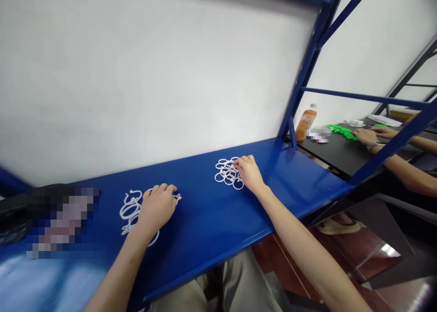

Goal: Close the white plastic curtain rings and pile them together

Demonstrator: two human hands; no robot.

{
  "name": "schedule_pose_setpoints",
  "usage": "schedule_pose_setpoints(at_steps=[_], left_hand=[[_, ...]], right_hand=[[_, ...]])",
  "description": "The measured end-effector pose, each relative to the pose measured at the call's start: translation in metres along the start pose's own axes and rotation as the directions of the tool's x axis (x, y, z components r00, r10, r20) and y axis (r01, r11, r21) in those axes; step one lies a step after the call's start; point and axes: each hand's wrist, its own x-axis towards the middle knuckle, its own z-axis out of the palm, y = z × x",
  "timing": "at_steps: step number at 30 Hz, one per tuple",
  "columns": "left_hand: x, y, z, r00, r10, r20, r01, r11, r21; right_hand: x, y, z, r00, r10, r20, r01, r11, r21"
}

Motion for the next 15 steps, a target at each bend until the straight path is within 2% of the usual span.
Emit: schedule_pose_setpoints(at_steps=[5, 9, 12, 15], left_hand=[[0.0, 0.002, -0.001, 1.0, 0.014, -0.011, -0.013, 0.999, 0.05], [0.002, 0.011, -0.003, 0.997, 0.033, -0.071, -0.037, 0.998, -0.056], [0.002, 0.024, -0.005, 0.99, 0.028, -0.135, -0.06, 0.971, -0.232], [-0.001, 0.036, -0.004, 0.973, 0.012, -0.23, -0.086, 0.945, -0.315]], right_hand=[[0.001, -0.012, -0.006, 1.0, -0.01, -0.027, 0.01, 1.0, 0.015], [-0.001, -0.038, -0.007, 0.995, -0.099, -0.013, 0.1, 0.992, 0.076], [-0.007, -0.062, -0.003, 0.975, -0.207, 0.085, 0.187, 0.963, 0.193], [-0.013, -0.081, 0.0, 0.937, -0.258, 0.237, 0.177, 0.932, 0.317]])
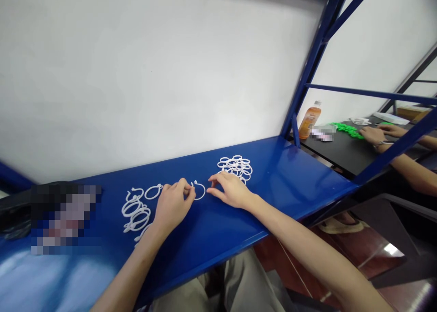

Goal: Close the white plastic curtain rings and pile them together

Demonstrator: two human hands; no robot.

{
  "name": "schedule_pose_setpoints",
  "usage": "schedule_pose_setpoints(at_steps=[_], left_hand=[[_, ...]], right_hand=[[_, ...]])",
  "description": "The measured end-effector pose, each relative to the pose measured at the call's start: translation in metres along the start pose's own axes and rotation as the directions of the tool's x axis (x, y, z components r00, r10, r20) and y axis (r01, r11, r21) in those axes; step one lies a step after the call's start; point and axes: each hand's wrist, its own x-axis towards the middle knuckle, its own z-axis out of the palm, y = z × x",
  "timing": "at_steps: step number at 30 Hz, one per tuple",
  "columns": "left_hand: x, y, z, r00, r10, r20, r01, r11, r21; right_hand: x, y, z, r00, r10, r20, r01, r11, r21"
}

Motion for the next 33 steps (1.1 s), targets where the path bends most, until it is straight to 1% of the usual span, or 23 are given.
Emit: schedule_pose_setpoints(at_steps=[1, 3, 6, 10, 13, 15, 18, 22, 25, 28, 33], left_hand=[[-0.001, 0.003, 0.001, 0.999, 0.018, -0.035, -0.018, 1.0, -0.008], [-0.004, 0.006, 0.003, 0.993, 0.062, -0.102, -0.063, 0.998, -0.011], [-0.006, 0.009, 0.004, 0.981, 0.113, -0.156, -0.118, 0.993, -0.021], [-0.007, 0.012, 0.006, 0.982, 0.128, -0.136, -0.145, 0.982, -0.124], [-0.007, 0.016, 0.007, 0.988, 0.092, -0.123, -0.115, 0.974, -0.195], [-0.008, 0.018, 0.007, 0.992, 0.062, -0.108, -0.085, 0.971, -0.222], [-0.008, 0.021, 0.005, 0.999, 0.02, -0.048, -0.032, 0.963, -0.268], [-0.007, 0.021, 0.003, 0.998, 0.013, 0.062, 0.011, 0.933, -0.361], [-0.008, 0.018, 0.005, 0.993, 0.021, 0.115, 0.028, 0.914, -0.406], [-0.01, 0.016, 0.009, 0.991, 0.046, 0.125, 0.008, 0.916, -0.401], [-0.014, 0.016, 0.012, 0.99, 0.106, 0.091, -0.069, 0.937, -0.342]], right_hand=[[0.0, -0.003, 0.002, 0.999, 0.007, 0.037, -0.008, 0.999, 0.035], [-0.001, -0.006, 0.004, 0.997, 0.029, 0.072, -0.036, 0.994, 0.103], [-0.001, -0.005, 0.004, 0.995, 0.087, 0.044, -0.095, 0.97, 0.226], [0.0, -0.003, 0.005, 0.99, 0.141, -0.004, -0.129, 0.916, 0.379], [0.0, -0.004, 0.007, 0.989, 0.148, 0.009, -0.139, 0.903, 0.407], [0.0, -0.005, 0.009, 0.99, 0.143, 0.017, -0.138, 0.908, 0.396], [-0.001, -0.004, 0.011, 0.994, 0.111, 0.01, -0.108, 0.934, 0.341], [-0.003, -0.001, 0.013, 0.999, 0.001, -0.042, 0.009, 0.975, 0.222], [-0.004, -0.001, 0.015, 0.992, -0.109, -0.059, 0.116, 0.984, 0.138], [-0.005, -0.002, 0.015, 0.98, -0.194, -0.044, 0.197, 0.979, 0.058], [-0.007, -0.002, 0.012, 0.959, -0.28, 0.032, 0.281, 0.958, -0.051]])
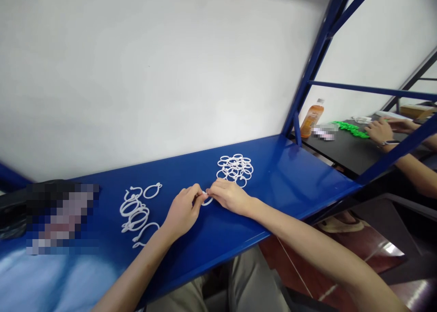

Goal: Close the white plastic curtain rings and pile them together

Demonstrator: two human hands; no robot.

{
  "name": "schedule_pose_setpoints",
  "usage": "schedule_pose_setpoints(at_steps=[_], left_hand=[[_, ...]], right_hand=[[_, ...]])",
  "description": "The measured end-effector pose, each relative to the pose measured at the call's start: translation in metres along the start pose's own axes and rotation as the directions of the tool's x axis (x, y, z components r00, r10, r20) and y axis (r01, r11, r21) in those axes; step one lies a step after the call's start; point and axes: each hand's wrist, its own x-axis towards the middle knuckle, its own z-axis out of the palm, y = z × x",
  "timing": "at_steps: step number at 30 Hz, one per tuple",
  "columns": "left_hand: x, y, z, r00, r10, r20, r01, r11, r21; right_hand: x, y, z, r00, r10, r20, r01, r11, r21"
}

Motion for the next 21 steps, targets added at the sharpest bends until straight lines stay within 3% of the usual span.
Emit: schedule_pose_setpoints(at_steps=[5, 8, 12, 14, 17, 19, 21], left_hand=[[0.0, 0.0, 0.0, 1.0, 0.028, 0.001, -0.028, 1.0, 0.011], [0.003, 0.0, -0.002, 1.0, 0.005, -0.008, -0.005, 1.0, 0.023], [0.008, -0.003, -0.008, 1.0, 0.022, -0.011, -0.02, 0.987, 0.161], [0.011, -0.009, -0.013, 0.999, 0.03, -0.041, -0.019, 0.968, 0.252], [0.013, -0.022, -0.021, 0.992, -0.034, -0.121, 0.081, 0.91, 0.407], [0.012, -0.03, -0.026, 0.981, -0.111, -0.158, 0.177, 0.847, 0.501], [0.011, -0.036, -0.03, 0.967, -0.187, -0.171, 0.252, 0.788, 0.562]], right_hand=[[-0.002, 0.001, 0.002, 0.999, -0.034, 0.018, 0.036, 0.995, -0.098], [0.0, 0.001, 0.006, 0.999, 0.008, -0.037, -0.013, 0.992, -0.128], [0.003, 0.012, 0.001, 0.987, 0.124, -0.099, -0.139, 0.977, -0.161], [0.001, 0.025, -0.009, 0.946, 0.277, -0.168, -0.304, 0.938, -0.164], [-0.01, 0.054, -0.029, 0.808, 0.524, -0.268, -0.567, 0.816, -0.112], [-0.02, 0.072, -0.038, 0.747, 0.585, -0.316, -0.634, 0.77, -0.071], [-0.027, 0.084, -0.042, 0.731, 0.605, -0.316, -0.651, 0.757, -0.056]])
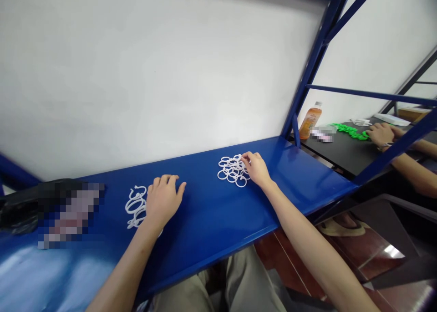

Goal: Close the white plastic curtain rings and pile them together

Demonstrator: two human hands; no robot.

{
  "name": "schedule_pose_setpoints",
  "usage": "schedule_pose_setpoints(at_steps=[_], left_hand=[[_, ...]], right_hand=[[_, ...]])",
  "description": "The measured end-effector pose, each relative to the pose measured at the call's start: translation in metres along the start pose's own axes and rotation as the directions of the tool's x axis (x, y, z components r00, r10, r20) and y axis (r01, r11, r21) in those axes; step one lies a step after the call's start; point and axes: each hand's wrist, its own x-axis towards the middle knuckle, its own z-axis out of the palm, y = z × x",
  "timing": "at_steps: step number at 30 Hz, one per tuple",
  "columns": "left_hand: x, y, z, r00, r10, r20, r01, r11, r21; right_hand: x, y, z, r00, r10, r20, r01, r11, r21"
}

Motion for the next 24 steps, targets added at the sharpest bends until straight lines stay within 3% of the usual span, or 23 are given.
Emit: schedule_pose_setpoints(at_steps=[4, 12, 21, 24], left_hand=[[-0.001, -0.006, 0.001, 0.996, -0.067, 0.065, 0.062, 0.995, 0.083], [-0.001, -0.007, 0.0, 0.988, -0.057, 0.141, 0.036, 0.989, 0.142], [-0.001, -0.007, -0.002, 0.992, -0.019, 0.124, 0.004, 0.993, 0.118], [-0.002, -0.007, -0.003, 0.995, -0.05, 0.082, 0.038, 0.989, 0.141]], right_hand=[[0.0, 0.011, 0.003, 0.999, 0.008, 0.053, -0.008, 1.0, -0.002], [-0.001, 0.015, 0.002, 0.995, 0.098, 0.018, -0.098, 0.995, -0.033], [0.005, 0.014, -0.004, 0.944, 0.322, -0.077, -0.312, 0.943, 0.119], [0.005, 0.015, -0.006, 0.953, 0.288, -0.099, -0.278, 0.955, 0.101]])
